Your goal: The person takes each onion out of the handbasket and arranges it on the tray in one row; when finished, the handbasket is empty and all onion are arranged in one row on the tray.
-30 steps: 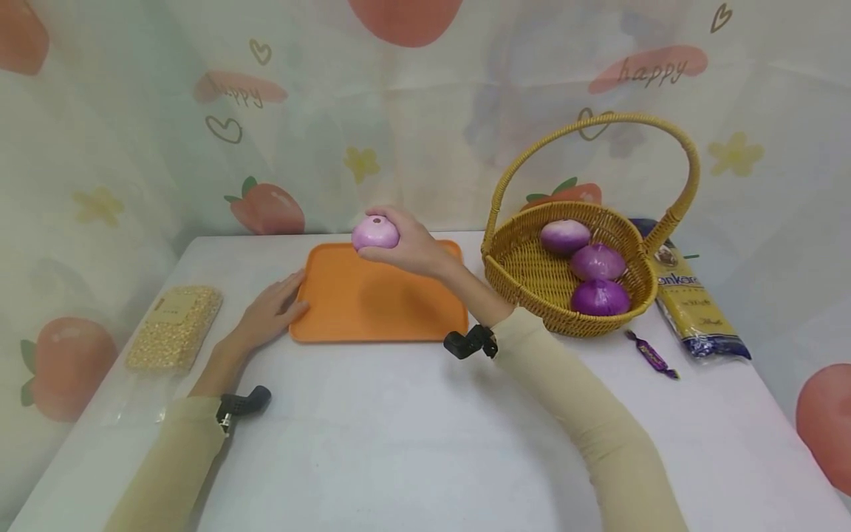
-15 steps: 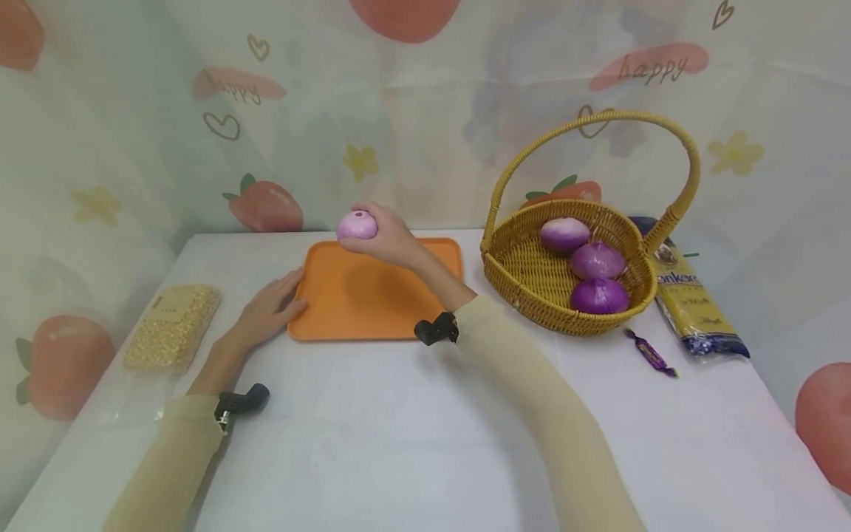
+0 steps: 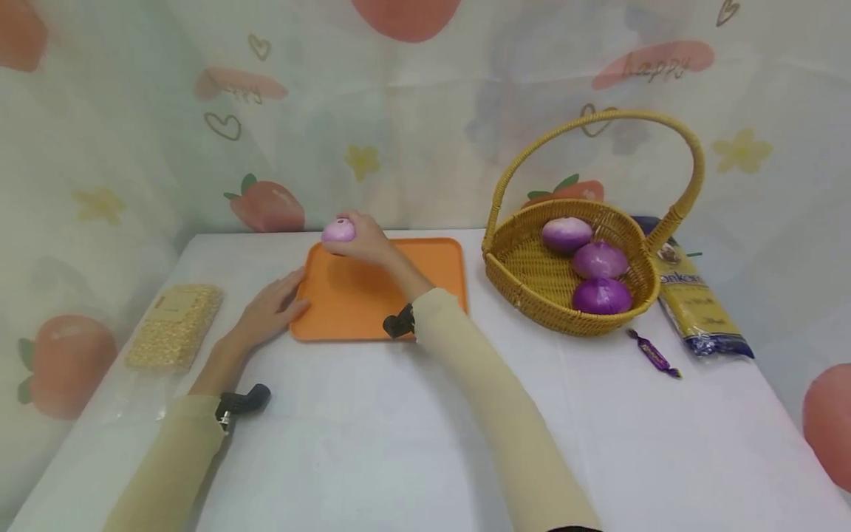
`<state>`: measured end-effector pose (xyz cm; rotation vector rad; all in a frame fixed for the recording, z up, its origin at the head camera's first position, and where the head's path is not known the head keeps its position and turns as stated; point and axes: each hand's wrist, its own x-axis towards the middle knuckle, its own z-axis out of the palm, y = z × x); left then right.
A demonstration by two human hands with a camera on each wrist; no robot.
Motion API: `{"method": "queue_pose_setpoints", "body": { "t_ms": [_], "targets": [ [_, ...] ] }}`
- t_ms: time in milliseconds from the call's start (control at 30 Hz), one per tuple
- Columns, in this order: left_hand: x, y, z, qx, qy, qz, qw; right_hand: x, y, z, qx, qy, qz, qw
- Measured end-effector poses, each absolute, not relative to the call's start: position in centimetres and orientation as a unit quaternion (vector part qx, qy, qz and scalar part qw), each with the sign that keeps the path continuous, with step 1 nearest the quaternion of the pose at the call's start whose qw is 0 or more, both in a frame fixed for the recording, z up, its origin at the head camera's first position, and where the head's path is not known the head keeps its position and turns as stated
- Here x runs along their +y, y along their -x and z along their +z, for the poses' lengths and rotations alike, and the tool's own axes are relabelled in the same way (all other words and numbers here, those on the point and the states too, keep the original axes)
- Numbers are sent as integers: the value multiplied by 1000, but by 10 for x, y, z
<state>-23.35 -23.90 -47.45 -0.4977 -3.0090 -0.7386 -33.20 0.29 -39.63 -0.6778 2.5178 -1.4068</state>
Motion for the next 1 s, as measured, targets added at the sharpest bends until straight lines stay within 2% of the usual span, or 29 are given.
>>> {"method": "queue_pose_setpoints", "body": {
  "t_ms": [333,567,1000],
  "targets": [
    [-238,234,-473,-956,159,-245,13,-32,341,-414,856,200,-469,88],
    [-241,234,-472,-963,150,-225,-3,-41,342,-419,861,170,-472,80],
    [-240,233,-474,-962,151,-228,3,-49,345,-422,867,154,-465,89]
  ]
}}
